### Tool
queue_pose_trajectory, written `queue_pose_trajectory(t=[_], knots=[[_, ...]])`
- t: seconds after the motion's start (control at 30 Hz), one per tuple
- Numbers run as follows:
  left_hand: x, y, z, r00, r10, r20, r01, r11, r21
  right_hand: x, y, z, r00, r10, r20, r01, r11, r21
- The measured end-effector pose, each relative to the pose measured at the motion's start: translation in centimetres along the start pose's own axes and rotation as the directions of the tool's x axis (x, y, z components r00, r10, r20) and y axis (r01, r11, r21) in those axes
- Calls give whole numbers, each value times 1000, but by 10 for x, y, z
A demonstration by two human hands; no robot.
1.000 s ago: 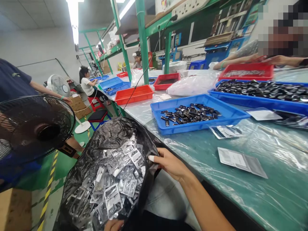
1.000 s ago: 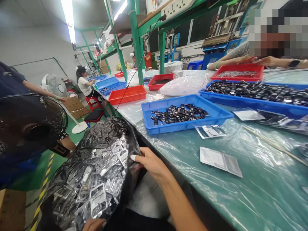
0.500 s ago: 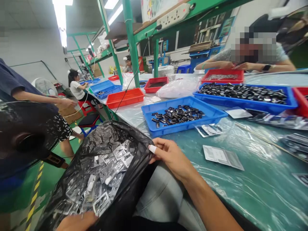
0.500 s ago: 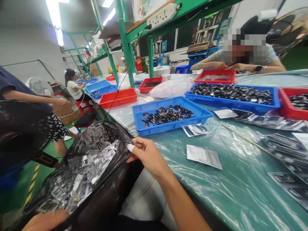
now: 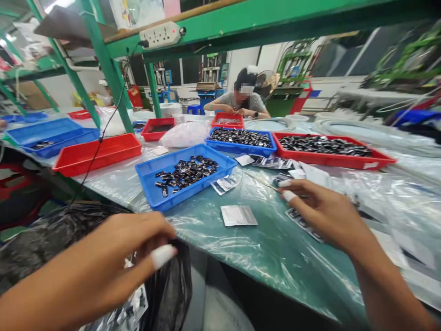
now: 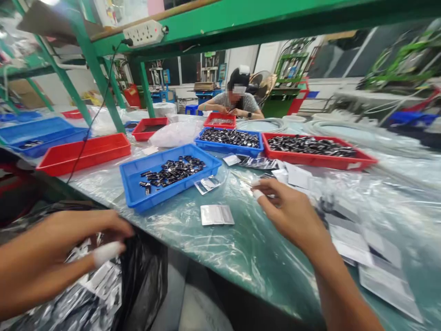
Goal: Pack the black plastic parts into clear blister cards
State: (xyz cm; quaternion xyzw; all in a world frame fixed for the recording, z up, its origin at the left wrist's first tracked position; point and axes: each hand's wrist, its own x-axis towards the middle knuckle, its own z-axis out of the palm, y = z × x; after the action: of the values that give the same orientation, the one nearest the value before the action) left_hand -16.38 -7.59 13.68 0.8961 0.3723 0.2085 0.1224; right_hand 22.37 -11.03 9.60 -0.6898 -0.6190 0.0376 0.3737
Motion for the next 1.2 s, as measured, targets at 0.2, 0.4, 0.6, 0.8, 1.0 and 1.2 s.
queue_pose_trajectory(t=[0.2,0.4,0.6,0.8,1.0,1.2], knots=[[125,44,111,919,269,289,-306,948,89,46,56,23,957,99,271,116,729,-674],[142,39,176,929,270,253,-292,955,57,50,73,53,962,101,253,133,636,-760],[147,16,173,917,282,281,-263,959,-104,65,64,72,960,97,264,134,667,-733],[152,11,180,924,270,272,-238,961,-144,74,60,47,962,215,166,-62,768,-637],[147,11,184,950,227,216,-172,954,-245,53,14,28,972,219,87,-218,691,690],[145,10,189,964,188,188,-135,955,-263,41,-25,93,947,292,134,-218,278,935]])
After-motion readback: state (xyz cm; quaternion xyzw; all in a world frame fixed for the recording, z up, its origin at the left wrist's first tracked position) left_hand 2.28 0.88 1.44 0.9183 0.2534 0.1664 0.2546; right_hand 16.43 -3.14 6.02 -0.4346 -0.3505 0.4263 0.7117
